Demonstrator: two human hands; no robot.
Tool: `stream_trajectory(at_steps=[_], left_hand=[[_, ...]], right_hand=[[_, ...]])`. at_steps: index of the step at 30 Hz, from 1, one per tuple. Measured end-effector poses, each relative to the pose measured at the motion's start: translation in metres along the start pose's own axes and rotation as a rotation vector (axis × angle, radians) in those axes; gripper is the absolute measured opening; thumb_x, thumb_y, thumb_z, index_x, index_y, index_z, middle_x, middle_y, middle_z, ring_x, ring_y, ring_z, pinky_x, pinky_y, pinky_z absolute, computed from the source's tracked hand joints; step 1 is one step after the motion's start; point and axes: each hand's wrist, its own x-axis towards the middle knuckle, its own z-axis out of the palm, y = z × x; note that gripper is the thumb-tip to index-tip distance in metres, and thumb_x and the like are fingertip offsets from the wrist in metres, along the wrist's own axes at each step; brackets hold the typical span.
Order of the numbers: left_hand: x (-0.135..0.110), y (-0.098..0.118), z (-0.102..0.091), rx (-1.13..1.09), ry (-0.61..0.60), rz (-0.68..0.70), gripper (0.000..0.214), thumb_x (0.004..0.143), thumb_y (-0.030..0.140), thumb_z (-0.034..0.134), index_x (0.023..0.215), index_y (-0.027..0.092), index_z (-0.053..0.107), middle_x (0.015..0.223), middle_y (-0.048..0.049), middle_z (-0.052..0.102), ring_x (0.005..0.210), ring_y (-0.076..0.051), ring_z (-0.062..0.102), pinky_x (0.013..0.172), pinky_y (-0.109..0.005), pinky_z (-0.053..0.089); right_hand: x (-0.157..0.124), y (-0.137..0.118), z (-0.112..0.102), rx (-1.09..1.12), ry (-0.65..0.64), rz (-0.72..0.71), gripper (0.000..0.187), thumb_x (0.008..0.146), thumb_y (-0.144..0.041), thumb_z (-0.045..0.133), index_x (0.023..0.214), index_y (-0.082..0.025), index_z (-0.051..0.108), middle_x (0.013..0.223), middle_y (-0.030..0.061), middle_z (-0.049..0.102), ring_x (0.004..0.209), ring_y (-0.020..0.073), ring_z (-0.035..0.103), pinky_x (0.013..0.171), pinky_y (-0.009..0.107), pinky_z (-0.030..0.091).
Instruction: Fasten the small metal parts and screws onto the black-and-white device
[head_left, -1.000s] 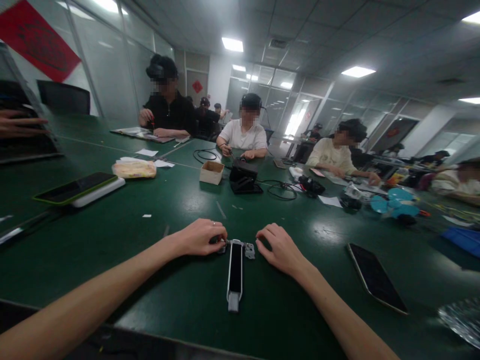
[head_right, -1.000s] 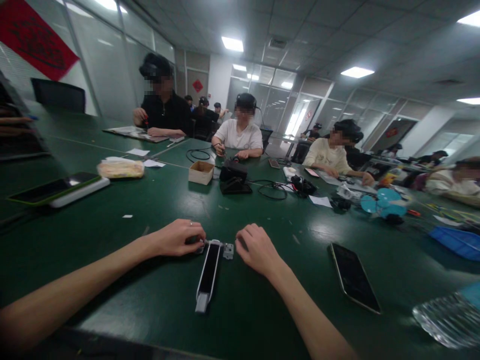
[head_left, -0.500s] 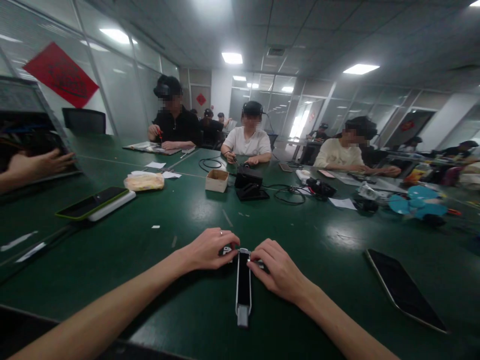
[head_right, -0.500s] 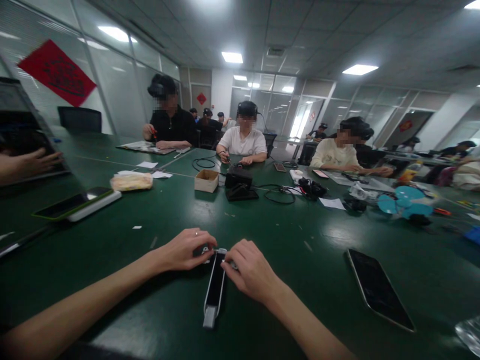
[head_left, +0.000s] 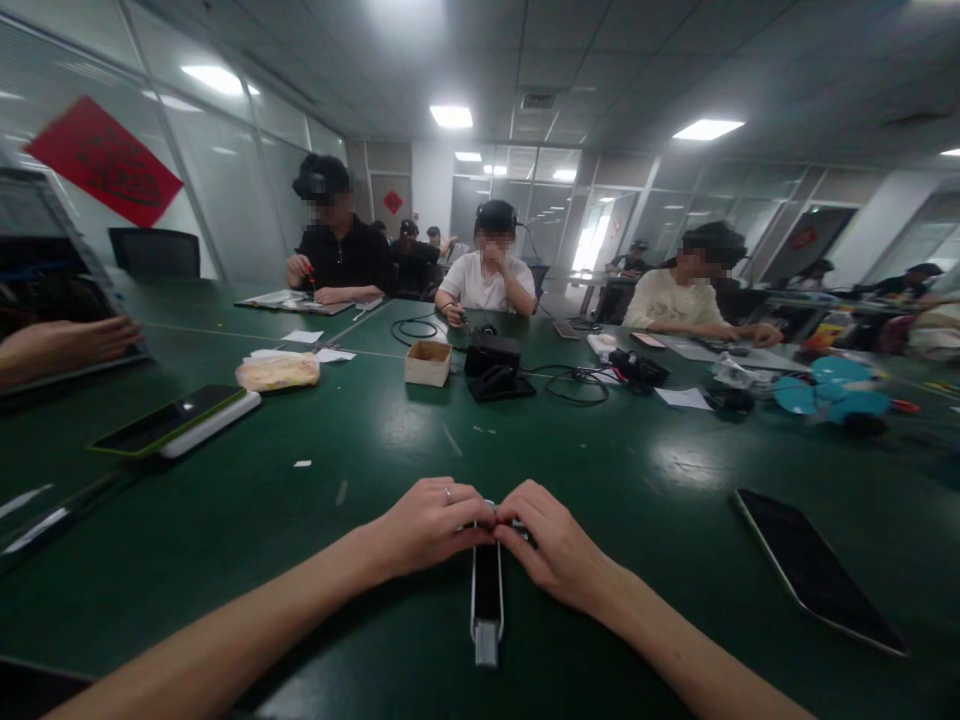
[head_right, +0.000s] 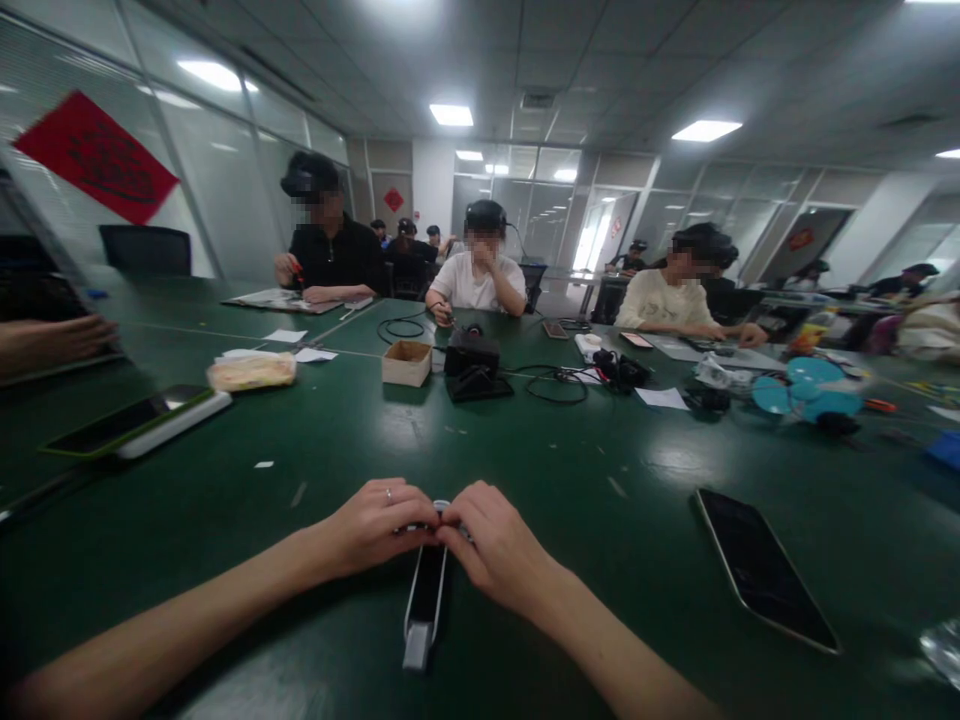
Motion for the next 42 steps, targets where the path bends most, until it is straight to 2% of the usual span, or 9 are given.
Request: stream_trajectory(at_steps=[5, 11, 16, 21, 28, 34, 42], left_hand=[[0.001, 0.0, 0.0, -0.018, 0.019, -0.004, 0.012, 0.094, 0.027, 0.054, 0.095, 0.018, 0.061, 0.084, -0.0012, 0.07, 0.071, -0.011, 0.064, 0.066, -0.022, 0.046], [0.001, -0.002, -0.005, -0.077, 0.023, -0.075, 0.01, 0.085, 0.017, 0.053, 0.092, 0.017, 0.061, 0.08, -0.0012, 0.068, 0.067, -0.011, 0.061, 0.064, -0.021, 0.047], [-0.001, -0.012, -0.012, -0.186, -0.031, -0.295, 0.009, 0.081, 0.017, 0.056, 0.09, 0.017, 0.058, 0.079, 0.0005, 0.062, 0.062, -0.009, 0.056, 0.058, -0.019, 0.044], [-0.004, -0.025, -0.015, -0.245, -0.101, -0.458, 0.007, 0.082, 0.023, 0.058, 0.088, 0.017, 0.057, 0.073, 0.0026, 0.059, 0.06, -0.01, 0.054, 0.057, -0.02, 0.042], [-0.004, -0.03, -0.022, -0.279, -0.287, -0.438, 0.014, 0.085, 0.027, 0.054, 0.087, 0.015, 0.061, 0.073, -0.0002, 0.061, 0.063, -0.012, 0.055, 0.058, -0.021, 0.042], [-0.003, -0.03, -0.027, -0.347, -0.304, -0.442, 0.012, 0.08, 0.025, 0.059, 0.085, 0.015, 0.061, 0.071, 0.0016, 0.058, 0.06, -0.011, 0.053, 0.057, -0.02, 0.04], [-0.003, -0.03, -0.027, -0.355, -0.339, -0.468, 0.015, 0.08, 0.029, 0.064, 0.088, 0.016, 0.062, 0.071, 0.0026, 0.058, 0.061, -0.011, 0.053, 0.056, -0.021, 0.038]], right_hand=[[0.0, 0.001, 0.0, 0.002, 0.006, 0.002, 0.015, 0.097, -0.023, 0.044, 0.09, -0.017, 0.057, 0.084, 0.0068, 0.06, 0.078, 0.0183, 0.052, 0.068, 0.033, 0.044], [0.001, -0.001, -0.002, -0.035, 0.021, -0.015, 0.009, 0.093, -0.023, 0.051, 0.093, -0.017, 0.058, 0.087, 0.007, 0.062, 0.081, 0.0189, 0.054, 0.07, 0.033, 0.044], [0.0, 0.004, -0.009, -0.096, 0.045, 0.031, 0.011, 0.093, -0.021, 0.049, 0.093, -0.017, 0.059, 0.088, 0.0079, 0.063, 0.082, 0.0192, 0.055, 0.071, 0.033, 0.044], [-0.001, 0.012, -0.017, -0.163, -0.017, 0.094, 0.011, 0.092, -0.022, 0.05, 0.091, -0.017, 0.06, 0.089, 0.0081, 0.064, 0.082, 0.0196, 0.056, 0.072, 0.034, 0.044], [-0.004, 0.019, -0.017, -0.24, -0.074, 0.171, 0.01, 0.091, -0.021, 0.053, 0.086, -0.017, 0.061, 0.087, 0.0068, 0.063, 0.081, 0.0189, 0.055, 0.073, 0.034, 0.042], [-0.005, 0.021, -0.017, -0.221, -0.112, 0.191, 0.012, 0.091, -0.023, 0.054, 0.084, -0.016, 0.062, 0.086, 0.0063, 0.064, 0.08, 0.0182, 0.054, 0.072, 0.034, 0.042], [-0.004, 0.019, -0.019, -0.213, -0.165, 0.205, 0.008, 0.09, -0.021, 0.056, 0.085, -0.017, 0.062, 0.086, 0.0058, 0.063, 0.08, 0.0177, 0.054, 0.072, 0.034, 0.043]])
